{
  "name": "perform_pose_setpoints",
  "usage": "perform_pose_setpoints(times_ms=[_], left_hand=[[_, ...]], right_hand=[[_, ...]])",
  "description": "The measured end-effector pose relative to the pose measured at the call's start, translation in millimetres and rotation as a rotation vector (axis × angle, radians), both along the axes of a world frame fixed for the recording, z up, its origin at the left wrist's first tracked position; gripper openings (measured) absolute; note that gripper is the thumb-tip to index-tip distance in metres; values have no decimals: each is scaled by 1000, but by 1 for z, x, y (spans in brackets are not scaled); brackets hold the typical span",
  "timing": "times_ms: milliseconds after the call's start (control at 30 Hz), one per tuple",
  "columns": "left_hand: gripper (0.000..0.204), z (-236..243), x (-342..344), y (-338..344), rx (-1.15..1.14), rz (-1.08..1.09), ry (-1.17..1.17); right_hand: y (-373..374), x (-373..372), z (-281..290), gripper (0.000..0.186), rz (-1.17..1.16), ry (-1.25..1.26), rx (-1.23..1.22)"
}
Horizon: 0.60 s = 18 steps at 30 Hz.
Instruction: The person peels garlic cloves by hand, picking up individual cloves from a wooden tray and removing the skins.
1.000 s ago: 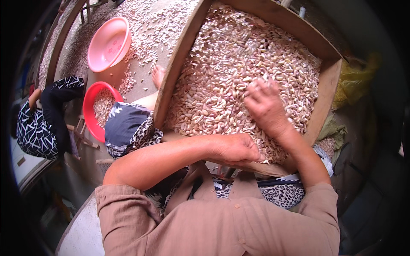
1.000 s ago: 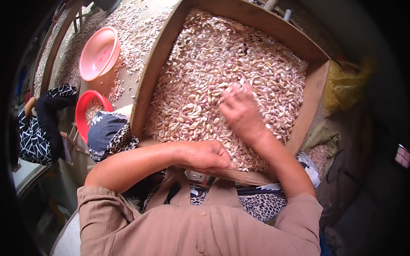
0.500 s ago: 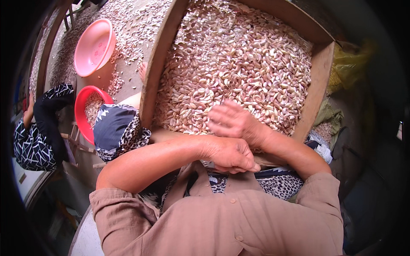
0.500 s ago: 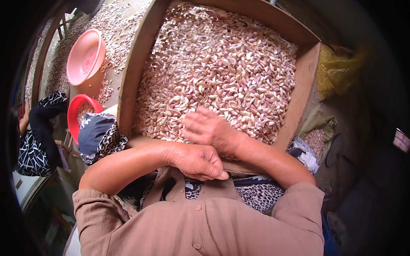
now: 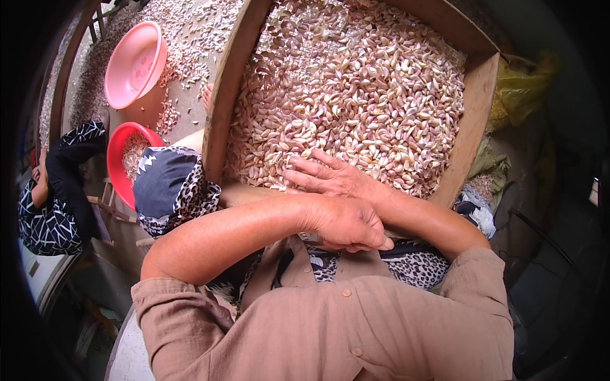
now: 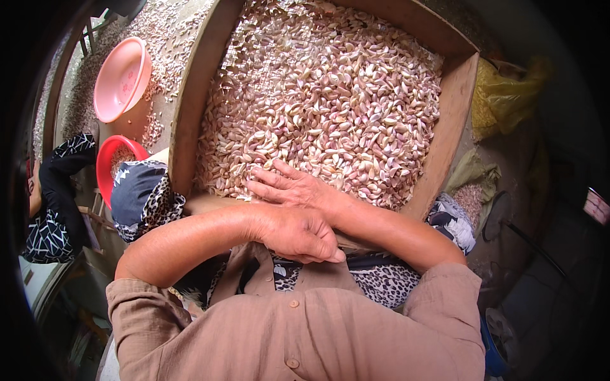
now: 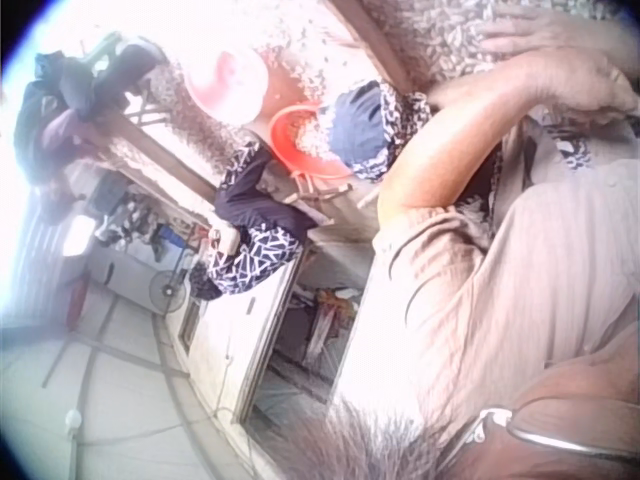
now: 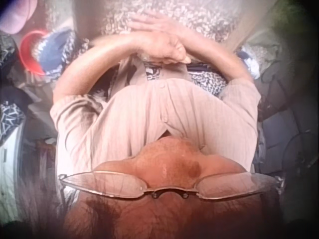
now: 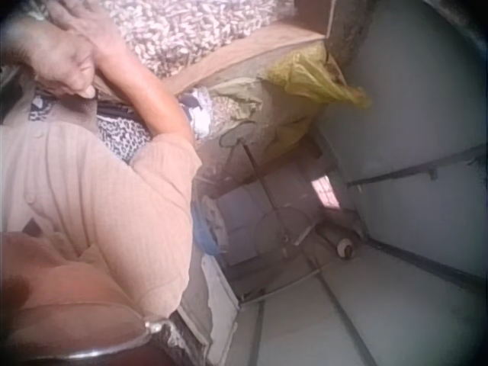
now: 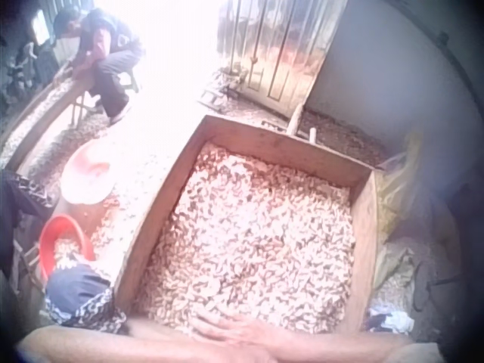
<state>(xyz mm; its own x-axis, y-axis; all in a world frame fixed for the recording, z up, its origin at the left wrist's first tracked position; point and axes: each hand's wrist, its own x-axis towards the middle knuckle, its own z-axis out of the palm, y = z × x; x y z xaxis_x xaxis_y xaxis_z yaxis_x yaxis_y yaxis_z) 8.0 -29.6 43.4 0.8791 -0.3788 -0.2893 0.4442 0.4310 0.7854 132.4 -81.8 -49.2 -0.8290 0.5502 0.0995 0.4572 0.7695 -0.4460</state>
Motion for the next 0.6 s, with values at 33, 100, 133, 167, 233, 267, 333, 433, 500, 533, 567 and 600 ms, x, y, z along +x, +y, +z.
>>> perform_pose_setpoints(times_ms=[33,100,133,167,233,267,333,433,500,533,567,600], left_hand=[[57,2,0,2,-15,28,-12],[56,2,0,4,-40,4,18],[56,2,-1,5,-52,-8,34],[56,0,-2,5,-87,-2,68],[55,0,-4,6,-158,8,138],[55,-2,-5,7,-160,17,152],[54,-5,-3,9,-162,23,173],[53,-14,-3,9,-46,95,134],[52,-6,-7,15,14,147,136],[52,-6,-8,16,-10,146,142],[51,-4,-8,17,-34,141,142],[51,-3,-8,17,-57,137,142]], right_hand=[[2,-2,-1,62,4,12,2],[14,-11,1,59,34,92,-30],[20,-19,2,58,50,103,-13],[28,-28,2,56,68,114,3],[40,-51,-5,46,48,199,107],[45,-64,-13,43,16,199,195],[55,-81,-25,38,-58,190,375],[67,-80,-27,26,-236,170,447],[79,-68,-20,25,-331,91,453],[86,-57,-15,24,-376,52,463],[93,-41,-5,20,-407,-59,480],[97,-28,-1,16,-486,-80,418]])
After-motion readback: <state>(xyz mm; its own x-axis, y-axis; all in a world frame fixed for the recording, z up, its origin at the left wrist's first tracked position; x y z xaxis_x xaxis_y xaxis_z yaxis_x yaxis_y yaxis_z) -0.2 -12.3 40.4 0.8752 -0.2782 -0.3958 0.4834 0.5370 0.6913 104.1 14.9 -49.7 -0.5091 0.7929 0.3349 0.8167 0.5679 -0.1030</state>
